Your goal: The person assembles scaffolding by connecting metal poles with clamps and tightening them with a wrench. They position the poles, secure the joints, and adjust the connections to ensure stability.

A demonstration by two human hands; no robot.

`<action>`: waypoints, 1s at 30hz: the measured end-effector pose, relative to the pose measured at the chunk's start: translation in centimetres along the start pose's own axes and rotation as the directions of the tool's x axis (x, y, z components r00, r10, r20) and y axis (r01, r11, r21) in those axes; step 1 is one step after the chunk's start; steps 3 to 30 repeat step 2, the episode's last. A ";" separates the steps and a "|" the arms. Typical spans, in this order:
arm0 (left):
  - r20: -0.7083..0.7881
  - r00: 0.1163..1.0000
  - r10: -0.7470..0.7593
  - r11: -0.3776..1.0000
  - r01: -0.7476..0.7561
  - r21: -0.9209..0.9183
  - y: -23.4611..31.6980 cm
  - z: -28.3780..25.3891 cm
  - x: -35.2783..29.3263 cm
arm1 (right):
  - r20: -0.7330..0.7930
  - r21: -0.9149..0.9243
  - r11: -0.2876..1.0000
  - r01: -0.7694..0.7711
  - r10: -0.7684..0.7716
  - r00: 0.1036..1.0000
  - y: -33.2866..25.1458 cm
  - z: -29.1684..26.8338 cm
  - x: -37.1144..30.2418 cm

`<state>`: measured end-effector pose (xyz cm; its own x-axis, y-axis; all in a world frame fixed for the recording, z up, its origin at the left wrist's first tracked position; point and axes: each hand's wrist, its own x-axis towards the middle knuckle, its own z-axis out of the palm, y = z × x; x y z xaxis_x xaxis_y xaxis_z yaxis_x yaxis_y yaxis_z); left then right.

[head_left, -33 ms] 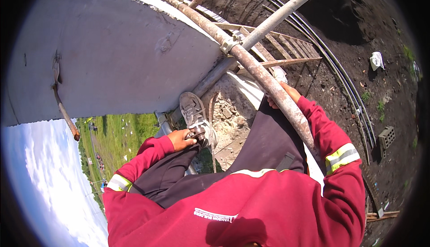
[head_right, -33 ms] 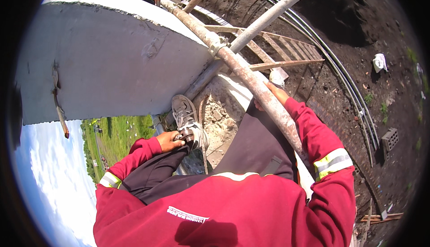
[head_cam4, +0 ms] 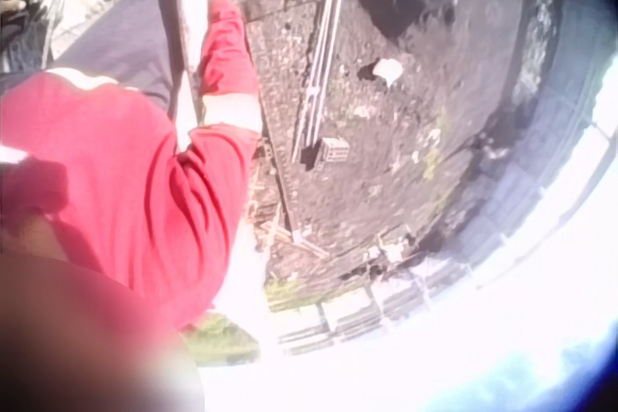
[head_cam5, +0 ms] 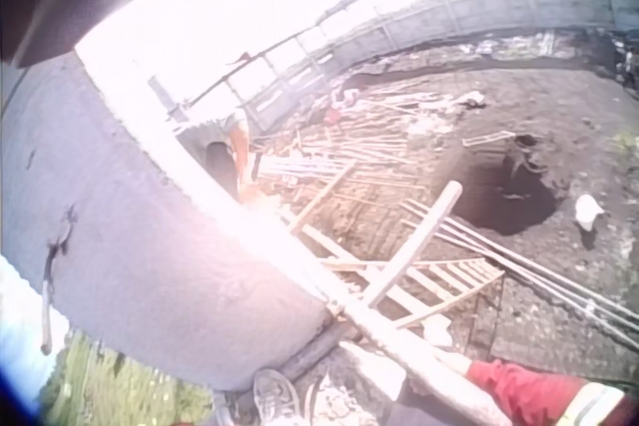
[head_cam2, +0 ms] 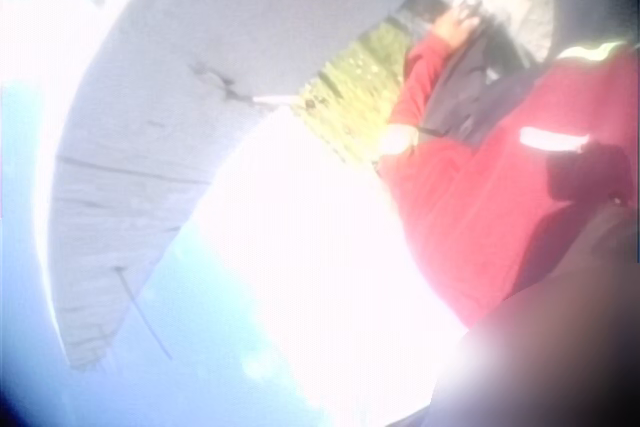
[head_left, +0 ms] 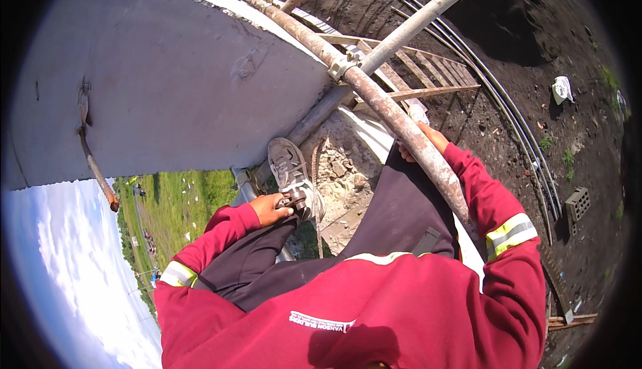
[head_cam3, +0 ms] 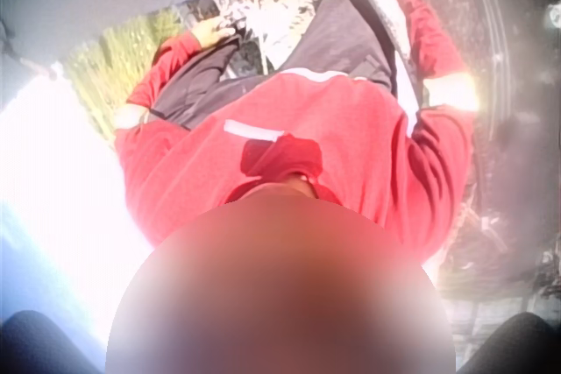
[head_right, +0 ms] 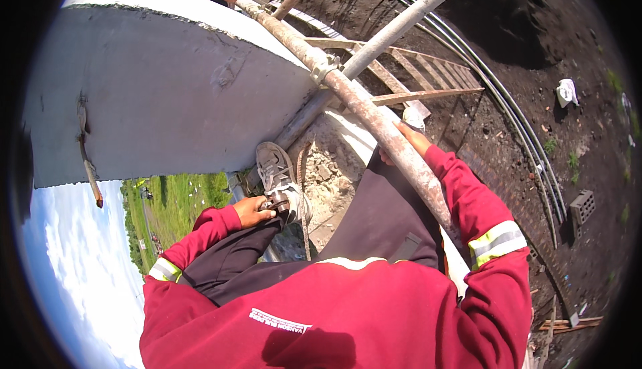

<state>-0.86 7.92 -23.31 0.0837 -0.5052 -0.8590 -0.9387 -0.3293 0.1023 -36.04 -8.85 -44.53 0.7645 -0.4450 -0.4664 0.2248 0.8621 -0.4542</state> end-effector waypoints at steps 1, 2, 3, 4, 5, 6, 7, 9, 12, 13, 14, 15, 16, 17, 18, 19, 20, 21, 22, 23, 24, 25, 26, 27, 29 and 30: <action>-0.019 1.000 0.014 1.000 -0.015 -0.012 0.1 0.0 -0.1 | -0.017 0.006 1.000 -0.015 0.015 1.000 0.0 0.0 0.1; -0.039 0.999 0.028 0.999 -0.029 -0.024 0.2 0.1 -0.4 | -0.007 0.012 1.000 -0.011 0.011 1.000 0.1 -0.1 0.1; -0.039 0.999 0.028 0.999 -0.029 -0.024 0.2 0.1 -0.4 | -0.007 0.012 1.000 -0.011 0.011 1.000 0.1 -0.1 0.1; -0.039 0.999 0.028 0.999 -0.029 -0.024 0.2 0.1 -0.4 | -0.007 0.012 1.000 -0.011 0.011 1.000 0.1 -0.1 0.1; -0.039 0.999 0.028 0.999 -0.029 -0.024 0.2 0.1 -0.4 | -0.007 0.012 1.000 -0.011 0.011 1.000 0.1 -0.1 0.1; -0.039 0.999 0.028 0.999 -0.029 -0.024 0.2 0.1 -0.4 | -0.007 0.012 1.000 -0.011 0.011 1.000 0.1 -0.1 0.1; -0.039 0.999 0.028 0.999 -0.029 -0.024 0.2 0.1 -0.4 | -0.007 0.012 1.000 -0.011 0.011 1.000 0.1 -0.1 0.1; -0.039 0.999 0.028 0.999 -0.029 -0.024 0.2 0.1 -0.4 | -0.007 0.012 1.000 -0.011 0.011 1.000 0.1 -0.1 0.1; -0.039 0.999 0.028 0.999 -0.029 -0.024 0.2 0.1 -0.4 | -0.007 0.012 1.000 -0.011 0.011 1.000 0.1 -0.1 0.1; -0.039 0.999 0.028 0.999 -0.029 -0.024 0.2 0.1 -0.4 | -0.007 0.012 1.000 -0.011 0.011 1.000 0.1 -0.1 0.1; -0.039 0.999 0.028 0.999 -0.029 -0.024 0.2 0.1 -0.4 | -0.007 0.012 1.000 -0.011 0.011 1.000 0.1 -0.1 0.1; -0.039 0.999 0.028 0.999 -0.029 -0.024 0.2 0.1 -0.4 | -0.007 0.012 1.000 -0.011 0.011 1.000 0.1 -0.1 0.1; -0.039 0.999 0.028 0.999 -0.029 -0.024 0.2 0.1 -0.4 | -0.007 0.012 1.000 -0.011 0.011 1.000 0.1 -0.1 0.1; -0.039 0.999 0.028 0.999 -0.029 -0.024 0.2 0.1 -0.4 | -0.007 0.012 1.000 -0.011 0.011 1.000 0.1 -0.1 0.1; -0.039 0.999 0.028 0.999 -0.029 -0.024 0.2 0.1 -0.4 | -0.007 0.012 1.000 -0.011 0.011 1.000 0.1 -0.1 0.1; -0.039 0.999 0.028 0.999 -0.029 -0.024 0.2 0.1 -0.4 | -0.007 0.012 1.000 -0.011 0.011 1.000 0.1 -0.1 0.1; -0.039 0.999 0.028 0.999 -0.029 -0.024 0.2 0.1 -0.4 | -0.007 0.012 1.000 -0.011 0.011 1.000 0.1 -0.1 0.1; -0.039 0.999 0.028 0.999 -0.029 -0.024 0.2 0.1 -0.4 | -0.007 0.012 1.000 -0.011 0.011 1.000 0.1 -0.1 0.1; -0.039 0.999 0.028 0.999 -0.029 -0.024 0.2 0.1 -0.4 | -0.007 0.012 1.000 -0.011 0.011 1.000 0.1 -0.1 0.1; -0.039 0.999 0.028 0.999 -0.029 -0.024 0.2 0.1 -0.4 | -0.007 0.012 1.000 -0.011 0.011 1.000 0.1 -0.1 0.1; -0.039 0.999 0.028 0.999 -0.029 -0.024 0.2 0.1 -0.4 | -0.007 0.012 1.000 -0.011 0.011 1.000 0.1 -0.1 0.1; -0.039 0.999 0.028 0.999 -0.029 -0.024 0.2 0.1 -0.4 | -0.007 0.012 1.000 -0.011 0.011 1.000 0.1 -0.1 0.1; -0.039 0.999 0.028 0.999 -0.029 -0.024 0.2 0.1 -0.4 | -0.007 0.012 1.000 -0.011 0.011 1.000 0.1 -0.1 0.1; -0.039 0.999 0.028 0.999 -0.029 -0.024 0.2 0.1 -0.4 | -0.007 0.012 1.000 -0.011 0.011 1.000 0.1 -0.1 0.1; -0.039 0.999 0.028 0.999 -0.029 -0.024 0.2 0.1 -0.4 | -0.007 0.012 1.000 -0.011 0.011 1.000 0.1 -0.1 0.1; -0.039 0.999 0.028 0.999 -0.029 -0.024 0.2 0.1 -0.4 | -0.007 0.012 1.000 -0.011 0.011 1.000 0.1 -0.1 0.1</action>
